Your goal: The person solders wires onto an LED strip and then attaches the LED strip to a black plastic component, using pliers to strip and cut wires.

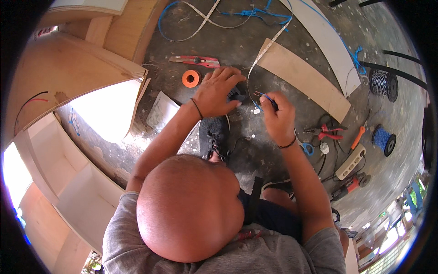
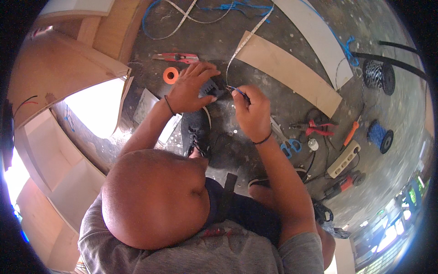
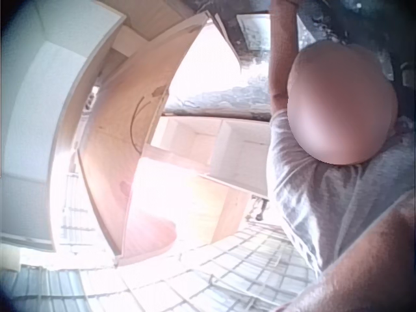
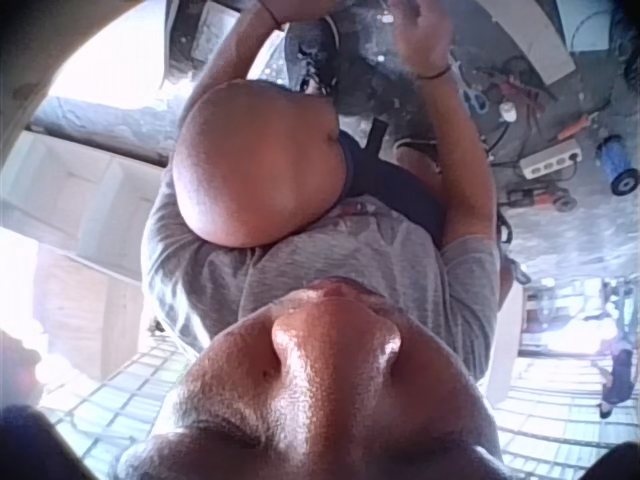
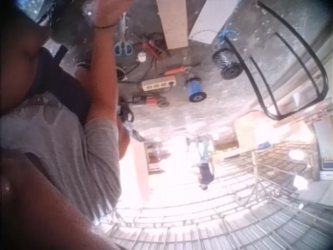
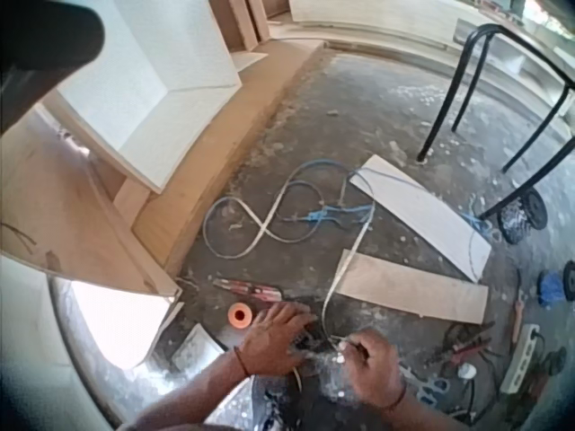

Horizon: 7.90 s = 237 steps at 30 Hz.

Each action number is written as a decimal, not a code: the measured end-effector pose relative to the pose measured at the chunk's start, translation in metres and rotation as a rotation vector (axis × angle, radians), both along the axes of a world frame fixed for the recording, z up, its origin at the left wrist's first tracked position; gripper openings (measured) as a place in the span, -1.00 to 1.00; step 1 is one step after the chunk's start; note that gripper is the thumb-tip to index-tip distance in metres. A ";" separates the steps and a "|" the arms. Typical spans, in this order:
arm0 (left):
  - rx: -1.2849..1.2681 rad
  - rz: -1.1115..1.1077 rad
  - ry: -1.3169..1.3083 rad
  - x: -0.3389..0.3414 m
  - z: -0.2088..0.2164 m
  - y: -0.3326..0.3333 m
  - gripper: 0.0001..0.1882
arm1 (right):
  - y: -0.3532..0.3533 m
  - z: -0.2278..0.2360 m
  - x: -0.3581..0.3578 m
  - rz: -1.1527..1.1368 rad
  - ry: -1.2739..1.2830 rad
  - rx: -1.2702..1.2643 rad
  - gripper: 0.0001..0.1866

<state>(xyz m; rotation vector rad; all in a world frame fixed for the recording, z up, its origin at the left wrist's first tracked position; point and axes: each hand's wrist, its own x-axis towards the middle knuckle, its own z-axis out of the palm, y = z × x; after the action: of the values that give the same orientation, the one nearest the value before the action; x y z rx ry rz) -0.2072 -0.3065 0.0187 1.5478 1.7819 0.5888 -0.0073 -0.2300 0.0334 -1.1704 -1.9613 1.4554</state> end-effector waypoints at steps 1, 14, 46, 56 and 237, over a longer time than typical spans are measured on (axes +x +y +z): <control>0.116 -0.170 0.356 -0.005 -0.003 0.000 -0.27 | 0.000 -0.004 0.002 -0.004 -0.001 0.000 -0.92; -0.085 -0.141 0.027 -0.014 -0.031 -0.008 -0.04 | -0.001 -0.008 0.002 -0.014 -0.035 -0.077 -0.88; 0.070 -0.097 0.306 0.008 -0.040 -0.022 -0.16 | 0.028 0.039 0.001 -0.009 -0.024 -0.484 -0.87; 0.528 0.099 -0.120 0.028 0.036 0.007 -0.74 | 0.030 0.040 -0.002 0.001 0.003 -0.566 -0.81; 0.345 0.210 -0.326 -0.003 0.100 0.022 -0.74 | 0.035 0.080 -0.046 0.084 0.204 -0.160 -0.87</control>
<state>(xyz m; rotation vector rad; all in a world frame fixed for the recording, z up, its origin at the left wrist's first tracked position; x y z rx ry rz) -0.2097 -0.2842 0.1183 1.3873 1.6579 1.2311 -0.0535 -0.1951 0.1137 -0.9697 -1.8020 1.7290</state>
